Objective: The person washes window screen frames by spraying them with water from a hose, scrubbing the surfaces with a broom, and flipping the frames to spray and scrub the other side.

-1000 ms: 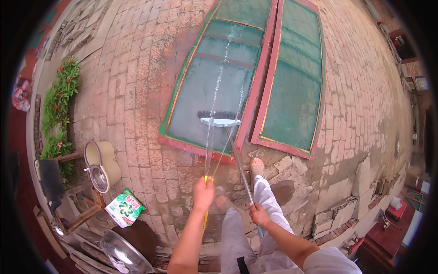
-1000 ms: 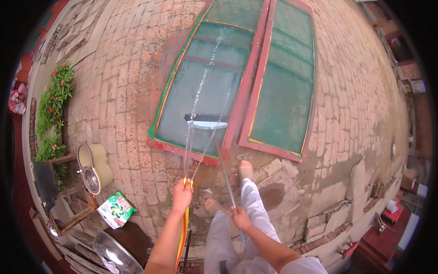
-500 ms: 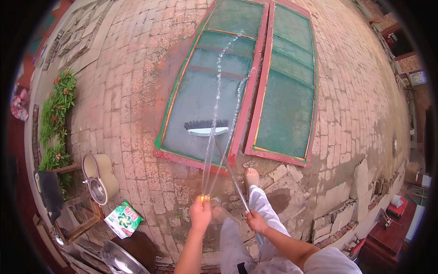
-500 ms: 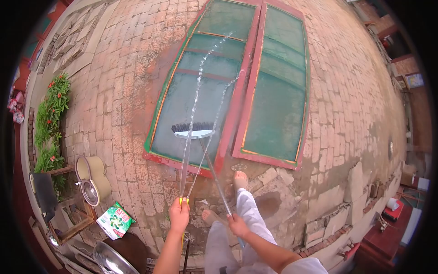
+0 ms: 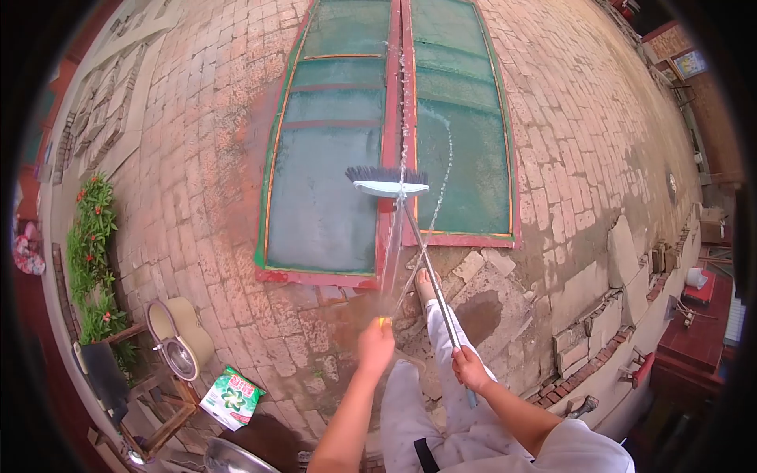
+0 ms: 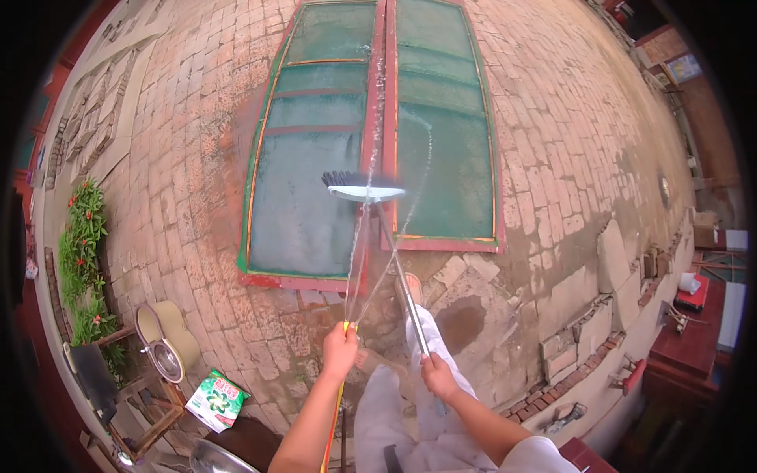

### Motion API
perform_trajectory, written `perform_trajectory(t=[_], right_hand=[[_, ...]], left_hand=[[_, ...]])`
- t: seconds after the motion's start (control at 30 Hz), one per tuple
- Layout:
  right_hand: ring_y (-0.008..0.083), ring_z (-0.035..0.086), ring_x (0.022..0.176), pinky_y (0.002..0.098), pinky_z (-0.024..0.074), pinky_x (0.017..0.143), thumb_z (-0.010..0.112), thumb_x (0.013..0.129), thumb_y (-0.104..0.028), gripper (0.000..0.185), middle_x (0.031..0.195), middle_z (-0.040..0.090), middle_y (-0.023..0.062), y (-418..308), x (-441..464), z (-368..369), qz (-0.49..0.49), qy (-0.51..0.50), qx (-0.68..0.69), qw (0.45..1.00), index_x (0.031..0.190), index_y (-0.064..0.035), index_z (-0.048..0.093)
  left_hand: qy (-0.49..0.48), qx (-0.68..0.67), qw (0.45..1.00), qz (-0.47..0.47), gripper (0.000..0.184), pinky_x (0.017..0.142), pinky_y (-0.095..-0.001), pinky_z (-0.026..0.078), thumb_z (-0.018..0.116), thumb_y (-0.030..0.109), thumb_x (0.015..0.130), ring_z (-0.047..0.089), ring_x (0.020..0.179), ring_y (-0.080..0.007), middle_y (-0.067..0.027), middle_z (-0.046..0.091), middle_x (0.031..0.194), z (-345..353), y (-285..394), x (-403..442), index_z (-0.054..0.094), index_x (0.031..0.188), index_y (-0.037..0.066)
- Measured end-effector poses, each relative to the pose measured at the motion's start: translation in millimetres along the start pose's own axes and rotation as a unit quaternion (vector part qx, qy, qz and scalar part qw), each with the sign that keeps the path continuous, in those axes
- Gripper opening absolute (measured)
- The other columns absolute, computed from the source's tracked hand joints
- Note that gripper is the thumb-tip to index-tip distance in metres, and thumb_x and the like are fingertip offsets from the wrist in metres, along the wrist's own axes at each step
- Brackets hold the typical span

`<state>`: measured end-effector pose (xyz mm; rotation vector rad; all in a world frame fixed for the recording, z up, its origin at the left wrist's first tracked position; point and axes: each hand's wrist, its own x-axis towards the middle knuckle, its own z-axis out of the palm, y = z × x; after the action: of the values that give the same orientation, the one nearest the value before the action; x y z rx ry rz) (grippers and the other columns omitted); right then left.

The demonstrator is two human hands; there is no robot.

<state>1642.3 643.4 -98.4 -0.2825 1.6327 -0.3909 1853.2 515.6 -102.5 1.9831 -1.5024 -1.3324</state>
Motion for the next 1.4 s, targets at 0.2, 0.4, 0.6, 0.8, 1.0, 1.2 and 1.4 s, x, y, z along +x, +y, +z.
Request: perform_trajectory(t=[0.2, 0.4, 0.6, 0.8, 1.0, 1.2, 1.4], right_hand=[[0.0092, 0.036, 0.04, 0.0267, 0.0302, 0.034, 0.04, 0.096, -0.039, 0.031, 0.054, 0.038, -0.0014, -3, 20, -50, -0.005, 0.095, 0.077, 0.993, 0.085, -0.0096, 0.044], [0.0098, 0.037, 0.04, 0.0271, 0.0321, 0.035, 0.038, 0.096, -0.041, 0.035, 0.054, 0.038, -0.0011, -26, 76, -81, 0.01, 0.128, 0.127, 0.984, 0.079, -0.0102, 0.039], [0.0118, 0.042, 0.046, 0.0289, 0.0362, 0.042, 0.039, 0.096, -0.037, 0.034, 0.059, 0.046, 0.0023, 22, 66, -113, 0.105, 0.065, 0.05, 0.991, 0.091, -0.0058, 0.05], [0.0201, 0.052, 0.058, 0.034, 0.0436, 0.057, 0.041, 0.094, -0.036, 0.039, 0.065, 0.054, 0.0111, -8, 193, -127, -0.031, 0.135, -0.018, 0.99, 0.085, -0.0003, 0.053], [0.0125, 0.044, 0.045, 0.0286, 0.0352, 0.041, 0.039, 0.096, -0.039, 0.037, 0.057, 0.045, 0.0014, -39, 262, -180, -0.091, 0.184, -0.111, 0.972, 0.086, -0.005, 0.051], [0.0316, 0.055, 0.068, 0.0393, 0.0437, 0.065, 0.041, 0.094, -0.036, 0.038, 0.074, 0.059, 0.018, 149, 123, -190, 0.05, 0.19, -0.196, 0.961, 0.089, -0.0006, 0.053], [0.0238, 0.052, 0.06, 0.0361, 0.0421, 0.057, 0.045, 0.094, -0.032, 0.034, 0.065, 0.054, 0.0131, 154, 145, -192, 0.026, 0.191, -0.184, 0.964, 0.084, -0.0007, 0.051]], left_hand=[[-0.047, 0.015, 0.998, -0.03, 0.028, 0.055, -0.0413, 0.043, 0.048, 0.023, 0.091, 0.06, 0.061, -0.0332, -0.0185, 0.056, 0.062, 51, -6, 6, 0.05, 0.077, -0.001], [-0.043, 0.078, 0.996, -0.004, 0.028, 0.052, -0.0352, 0.043, 0.048, 0.023, 0.092, 0.059, 0.055, -0.0216, -0.0144, 0.055, 0.059, 90, -6, 15, 0.05, 0.077, 0.0], [-0.097, -0.048, 0.989, -0.102, 0.024, 0.05, -0.0286, 0.04, 0.047, 0.019, 0.093, 0.049, 0.052, -0.0106, -0.0035, 0.053, 0.058, 123, -43, 26, 0.05, 0.078, 0.001], [-0.131, -0.04, 0.978, -0.16, 0.023, 0.059, -0.038, 0.044, 0.048, 0.021, 0.091, 0.055, 0.059, -0.0283, -0.0187, 0.056, 0.067, 118, -25, 33, 0.053, 0.085, -0.001], [-0.139, -0.109, 0.964, -0.197, 0.02, 0.056, -0.0284, 0.04, 0.051, 0.019, 0.091, 0.044, 0.059, -0.0099, -0.0033, 0.052, 0.062, 125, -20, 28, 0.054, 0.083, 0.001], [-0.127, -0.098, 0.965, -0.205, 0.019, 0.055, -0.0274, 0.041, 0.05, 0.018, 0.091, 0.046, 0.058, -0.0094, -0.0029, 0.053, 0.062, 135, 1, 20, 0.055, 0.084, 0.001], [-0.124, -0.122, 0.962, -0.209, 0.02, 0.048, -0.0219, 0.036, 0.046, 0.019, 0.095, 0.043, 0.053, -0.0052, 0.0008, 0.05, 0.063, 144, -4, 22, 0.05, 0.082, 0.004]])
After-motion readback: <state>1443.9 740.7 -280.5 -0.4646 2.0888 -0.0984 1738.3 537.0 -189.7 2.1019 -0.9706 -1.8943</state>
